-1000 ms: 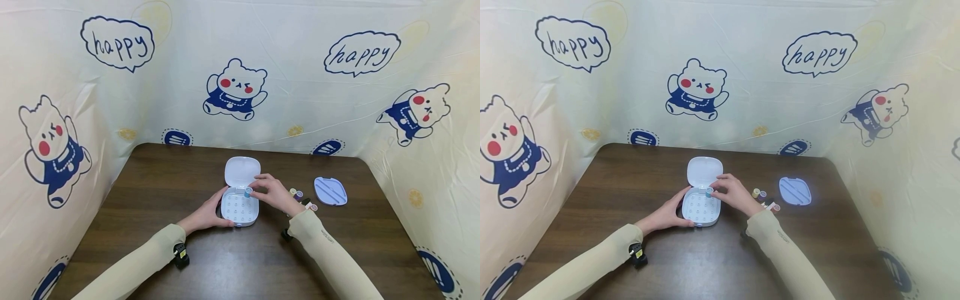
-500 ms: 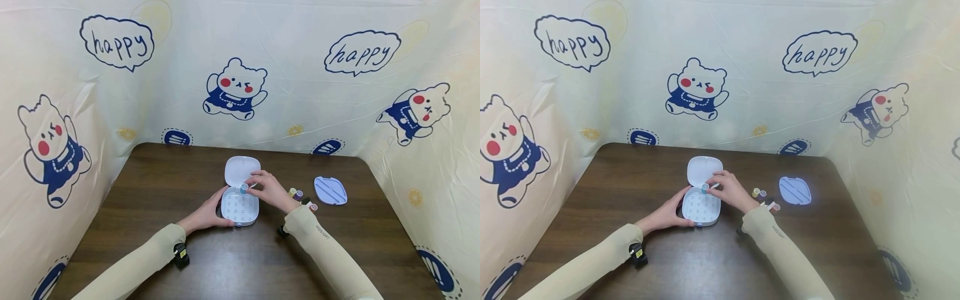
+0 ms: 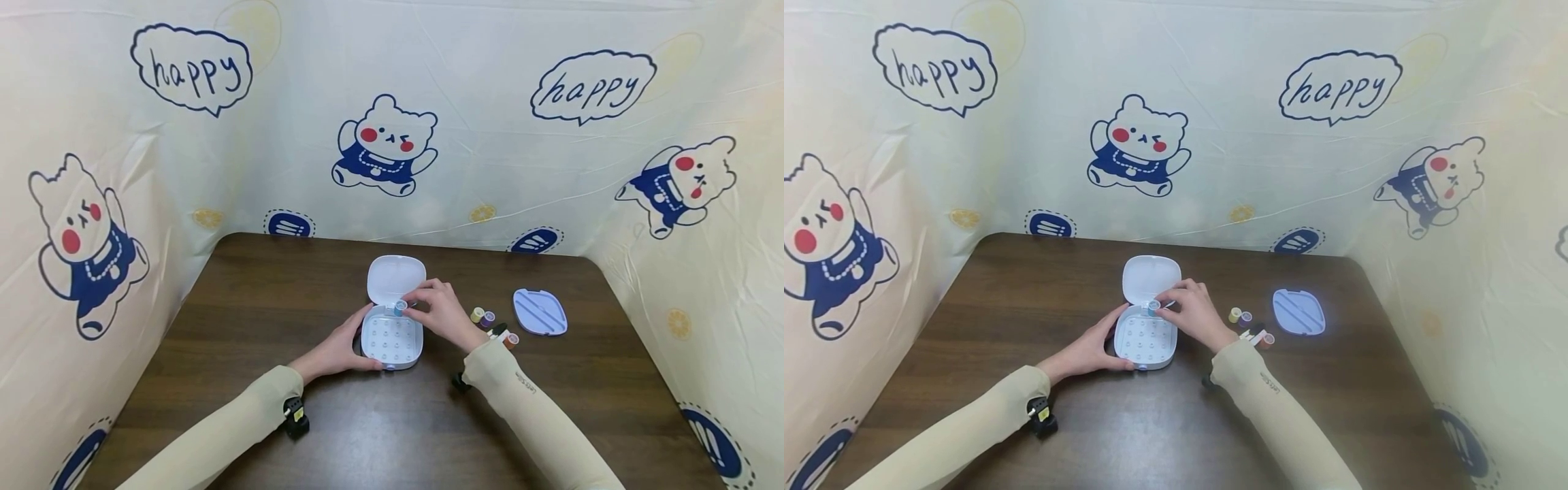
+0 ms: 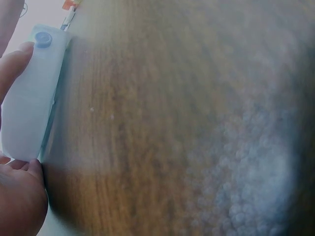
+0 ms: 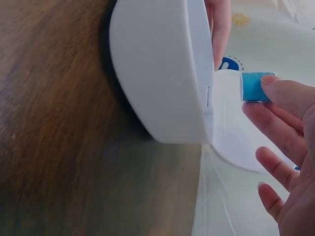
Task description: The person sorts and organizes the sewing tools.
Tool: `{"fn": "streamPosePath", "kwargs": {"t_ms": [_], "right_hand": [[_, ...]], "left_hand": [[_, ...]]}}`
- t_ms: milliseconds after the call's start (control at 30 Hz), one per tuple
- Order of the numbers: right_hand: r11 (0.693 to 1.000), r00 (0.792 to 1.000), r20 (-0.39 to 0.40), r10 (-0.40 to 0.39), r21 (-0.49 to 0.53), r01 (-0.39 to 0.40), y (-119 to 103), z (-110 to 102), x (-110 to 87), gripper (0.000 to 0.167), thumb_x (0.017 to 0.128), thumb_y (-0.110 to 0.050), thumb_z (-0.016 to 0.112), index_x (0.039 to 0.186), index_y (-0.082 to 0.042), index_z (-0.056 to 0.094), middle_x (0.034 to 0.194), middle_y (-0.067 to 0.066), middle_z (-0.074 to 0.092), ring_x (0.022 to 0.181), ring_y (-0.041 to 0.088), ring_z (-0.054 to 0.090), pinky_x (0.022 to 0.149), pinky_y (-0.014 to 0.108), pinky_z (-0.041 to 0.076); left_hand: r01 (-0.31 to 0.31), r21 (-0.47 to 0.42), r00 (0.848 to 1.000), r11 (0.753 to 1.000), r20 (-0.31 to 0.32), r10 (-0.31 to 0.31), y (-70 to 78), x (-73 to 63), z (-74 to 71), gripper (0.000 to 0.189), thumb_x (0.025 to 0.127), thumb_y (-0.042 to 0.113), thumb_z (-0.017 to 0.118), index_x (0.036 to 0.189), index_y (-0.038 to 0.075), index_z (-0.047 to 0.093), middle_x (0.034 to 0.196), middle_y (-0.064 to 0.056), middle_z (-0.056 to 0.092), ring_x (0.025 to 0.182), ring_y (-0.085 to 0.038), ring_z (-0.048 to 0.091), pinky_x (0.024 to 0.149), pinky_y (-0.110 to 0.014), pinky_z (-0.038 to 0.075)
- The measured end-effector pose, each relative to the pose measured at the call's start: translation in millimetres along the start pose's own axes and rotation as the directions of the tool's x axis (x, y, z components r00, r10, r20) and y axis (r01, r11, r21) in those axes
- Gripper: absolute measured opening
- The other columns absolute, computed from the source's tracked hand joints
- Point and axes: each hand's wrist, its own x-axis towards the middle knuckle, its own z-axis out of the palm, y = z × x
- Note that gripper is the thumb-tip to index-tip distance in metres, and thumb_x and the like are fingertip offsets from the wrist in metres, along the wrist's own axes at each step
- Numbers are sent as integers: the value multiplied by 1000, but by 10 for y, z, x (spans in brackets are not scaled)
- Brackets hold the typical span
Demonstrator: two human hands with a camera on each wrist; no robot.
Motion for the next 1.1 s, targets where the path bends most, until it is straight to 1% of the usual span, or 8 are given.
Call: {"fn": "streamPosePath", "kwargs": {"t_ms": [200, 333, 500, 600, 733, 867, 1100], "right_hand": [[998, 999, 24, 47, -44, -46, 37, -1, -56, 23, 90, -24, 85, 111, -15, 82, 102, -1, 74, 110, 24, 51, 90, 43, 40], [995, 997, 48, 68, -71, -65, 60, 6, -81, 24, 89, -24, 85, 112, -16, 82, 102, -1, 75, 111, 23, 51, 90, 41, 40], [991, 997, 67, 42, -129, -33, 101, 35, -89, 23, 90, -24, 85, 111, -16, 82, 102, -2, 77, 111, 23, 53, 92, 42, 39], [986, 997, 73, 22, -169, -10, 115, 52, -88, 22, 89, -26, 85, 109, -17, 82, 103, -1, 76, 109, 23, 53, 94, 42, 39], [977, 996, 85, 37, -213, -18, 118, 69, -87, 21, 89, -28, 86, 107, -18, 83, 100, 1, 72, 100, 23, 52, 90, 41, 40], [971, 993, 98, 69, -233, -45, 120, 90, -87, 22, 88, -29, 86, 108, -18, 83, 96, 0, 68, 94, 21, 48, 86, 39, 39], [970, 988, 117, 105, -232, -75, 105, 115, -86, 23, 88, -29, 86, 109, -18, 83, 97, 2, 64, 95, 22, 48, 86, 39, 39]], "left_hand": [[2, 6, 1000, 1000, -1, -2, 3, -2, -5, 125, 75, 46, 94, 167, 15, 16, 169, -15, 26, 154, -33, 29, 123, -57, 26], [0, 8, 1000, 1000, -4, 0, 3, -1, -8, 125, 75, 45, 94, 167, 14, 16, 169, -15, 25, 154, -33, 28, 123, -57, 26], [6, 6, 1000, 1000, 1, -6, 15, -6, -8, 125, 75, 45, 94, 167, 14, 16, 169, -15, 25, 154, -34, 28, 123, -58, 26], [11, 5, 1000, 1000, 4, -11, 19, -10, -5, 124, 76, 46, 93, 168, 15, 15, 170, -15, 25, 154, -34, 29, 122, -58, 26], [13, 7, 1000, 1000, 3, -13, 17, -12, 1, 124, 76, 47, 93, 168, 15, 15, 169, -15, 25, 153, -34, 29, 122, -59, 26], [15, 10, 1000, 1000, 4, -15, 18, -11, 4, 124, 76, 47, 93, 168, 15, 15, 169, -15, 25, 153, -34, 30, 122, -59, 26], [11, 13, 1000, 1000, -3, -11, 9, -6, 3, 124, 76, 46, 93, 167, 15, 15, 169, -16, 26, 153, -35, 30, 121, -60, 27]]}}
